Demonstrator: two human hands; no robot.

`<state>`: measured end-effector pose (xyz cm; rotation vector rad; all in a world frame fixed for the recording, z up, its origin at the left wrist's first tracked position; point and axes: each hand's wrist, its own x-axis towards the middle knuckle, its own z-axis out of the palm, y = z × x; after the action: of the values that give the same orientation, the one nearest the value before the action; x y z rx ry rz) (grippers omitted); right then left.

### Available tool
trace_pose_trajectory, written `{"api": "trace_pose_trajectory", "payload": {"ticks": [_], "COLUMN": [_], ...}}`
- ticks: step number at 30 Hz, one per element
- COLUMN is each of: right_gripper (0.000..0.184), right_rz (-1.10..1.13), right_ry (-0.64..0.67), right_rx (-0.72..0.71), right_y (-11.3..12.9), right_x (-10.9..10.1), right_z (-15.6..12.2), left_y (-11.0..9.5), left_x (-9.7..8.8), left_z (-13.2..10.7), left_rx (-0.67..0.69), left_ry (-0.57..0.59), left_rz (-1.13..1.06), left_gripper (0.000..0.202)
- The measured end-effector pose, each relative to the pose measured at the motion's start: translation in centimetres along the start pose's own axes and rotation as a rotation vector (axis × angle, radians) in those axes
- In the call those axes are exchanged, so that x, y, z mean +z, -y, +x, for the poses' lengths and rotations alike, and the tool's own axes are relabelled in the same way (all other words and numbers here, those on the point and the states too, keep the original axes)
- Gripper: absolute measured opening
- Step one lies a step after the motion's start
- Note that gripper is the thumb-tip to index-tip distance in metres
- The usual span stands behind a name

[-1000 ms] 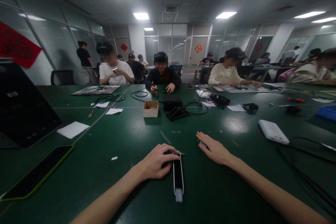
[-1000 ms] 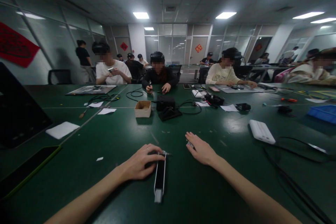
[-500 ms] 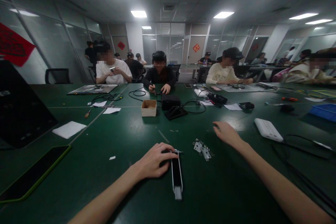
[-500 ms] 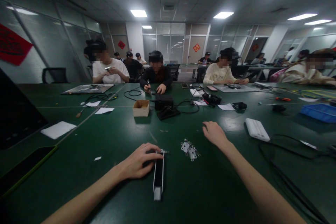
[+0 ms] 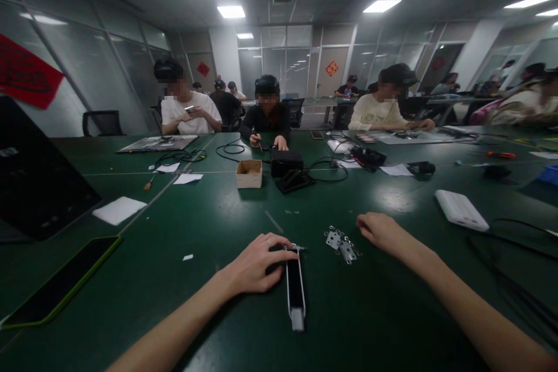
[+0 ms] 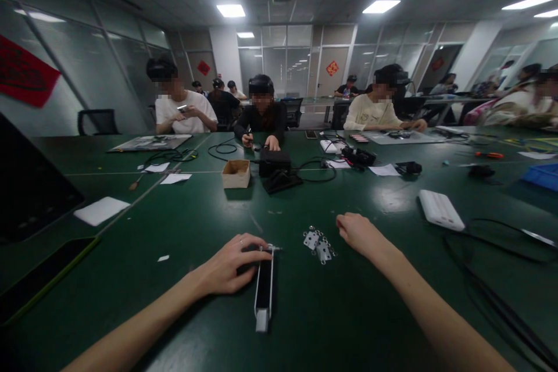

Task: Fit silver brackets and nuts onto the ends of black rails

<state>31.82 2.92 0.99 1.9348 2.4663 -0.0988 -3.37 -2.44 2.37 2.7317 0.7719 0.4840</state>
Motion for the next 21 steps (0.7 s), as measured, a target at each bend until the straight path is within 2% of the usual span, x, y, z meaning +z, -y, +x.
{"api": "trace_pose_trajectory", "payload": {"ticks": [6,13,17,21], "right_gripper": [0.023,0.027,0.028,0.029], "right_rz": [-0.019,-0.017,0.050,0.272], "right_ry": [-0.007,-0.065,-0.194,-0.364], "right_rx": [0.010,0.048,-0.003,-0.186], "right_y": [1.3,1.3,2.2,5.7], "right_x": [-0.5,-0.2,-0.4,-0.3], "right_z": [-0.4,-0.3,-0.6,-1.4], "left_y": [0.1,0.2,0.7,1.1], "left_x": [0.4,0.6,1.2,1.8], "left_z": [-0.1,-0.2,-0.2,0.0], "left_rx": [-0.023,-0.077,-0.139,-0.198], "left_ry": [-0.054,-0.104,-0.178,-0.174], "left_rz": [-0.011,0.026,0.069,0.119], "left_gripper": [0.048,0.042,0.035,0.017]}}
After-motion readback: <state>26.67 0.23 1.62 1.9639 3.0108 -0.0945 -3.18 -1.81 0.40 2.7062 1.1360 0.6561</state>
